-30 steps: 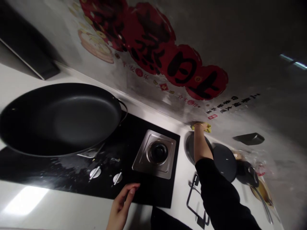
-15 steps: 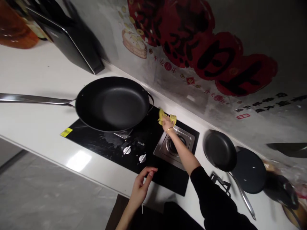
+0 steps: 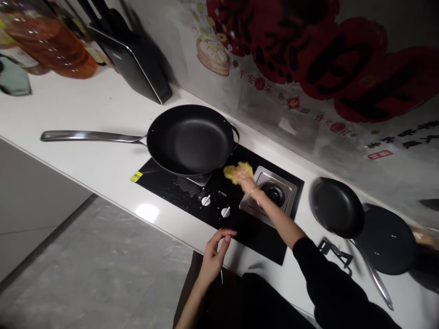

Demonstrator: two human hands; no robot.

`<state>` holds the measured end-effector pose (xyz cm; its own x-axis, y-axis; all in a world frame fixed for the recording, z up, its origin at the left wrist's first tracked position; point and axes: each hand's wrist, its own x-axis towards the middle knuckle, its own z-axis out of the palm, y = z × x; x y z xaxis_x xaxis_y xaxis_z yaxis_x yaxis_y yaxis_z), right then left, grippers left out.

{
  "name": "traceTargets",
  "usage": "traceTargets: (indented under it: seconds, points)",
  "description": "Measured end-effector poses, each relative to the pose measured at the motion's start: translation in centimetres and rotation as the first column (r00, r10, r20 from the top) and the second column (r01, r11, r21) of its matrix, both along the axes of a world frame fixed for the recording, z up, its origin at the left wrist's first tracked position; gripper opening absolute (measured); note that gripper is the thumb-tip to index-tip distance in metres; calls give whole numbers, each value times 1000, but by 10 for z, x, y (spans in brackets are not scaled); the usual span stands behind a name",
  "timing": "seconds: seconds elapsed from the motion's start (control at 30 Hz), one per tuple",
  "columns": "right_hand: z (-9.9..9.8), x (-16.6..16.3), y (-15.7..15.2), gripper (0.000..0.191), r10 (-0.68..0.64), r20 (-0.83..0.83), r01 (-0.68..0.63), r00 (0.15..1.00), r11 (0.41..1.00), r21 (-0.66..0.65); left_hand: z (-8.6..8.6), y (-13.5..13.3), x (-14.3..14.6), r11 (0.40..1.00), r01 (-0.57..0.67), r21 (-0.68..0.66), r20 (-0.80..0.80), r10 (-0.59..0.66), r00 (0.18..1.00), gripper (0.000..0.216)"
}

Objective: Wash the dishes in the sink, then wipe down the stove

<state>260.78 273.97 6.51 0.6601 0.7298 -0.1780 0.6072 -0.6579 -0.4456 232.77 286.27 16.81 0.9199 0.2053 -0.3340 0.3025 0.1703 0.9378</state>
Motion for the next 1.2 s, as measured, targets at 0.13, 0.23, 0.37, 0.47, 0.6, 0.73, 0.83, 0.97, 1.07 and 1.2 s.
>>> traceTargets:
  seconds: [0.13, 0.23, 0.37, 0.47, 0.6, 0.73, 0.83, 0.97, 1.07, 1.2]
  points:
    - [6, 50, 23, 71, -340, 51, 344, 939, 930, -130, -1, 10, -8, 999, -31, -23, -2, 31, 1000, 34]
    - [-3, -1, 24, 73, -171, 12, 172, 985, 979, -108, -3, 15, -5, 999, -18, -44, 5, 19, 1000, 36]
    - [-18, -69, 6, 77, 71, -20, -72, 997, 997, -23, -2, 26, 7, 998, 54, -36, 41, -52, 998, 37]
    - [-12, -30, 6, 77, -158, 32, 160, 987, 985, -59, 2, 39, 14, 996, 83, -13, 41, -82, 996, 36]
    - [6, 70, 30, 77, -580, 28, 578, 814, 806, -129, 3, 57, 11, 994, 112, 11, 8, -112, 994, 34]
    - [8, 74, 47, 78, -607, 19, 602, 794, 782, -161, -1, 73, 11, 988, 155, 13, -21, -154, 988, 35]
    - [-1, 13, 41, 78, -517, 5, 514, 856, 850, -114, -1, 83, 17, 978, 210, 14, -5, -210, 978, 34]
    - [-12, -72, 23, 82, -386, -38, 386, 922, 922, -17, 6, 90, 30, 954, 300, 9, 50, -300, 953, 32]
    - [-14, -113, 11, 83, -324, -65, 326, 944, 945, 15, 12, 90, 39, 927, 374, 30, 68, -375, 925, 32]
    - [-13, -164, -2, 82, -383, -53, 386, 922, 921, 59, 16, 88, 44, 906, 420, 60, 103, -424, 900, 34]
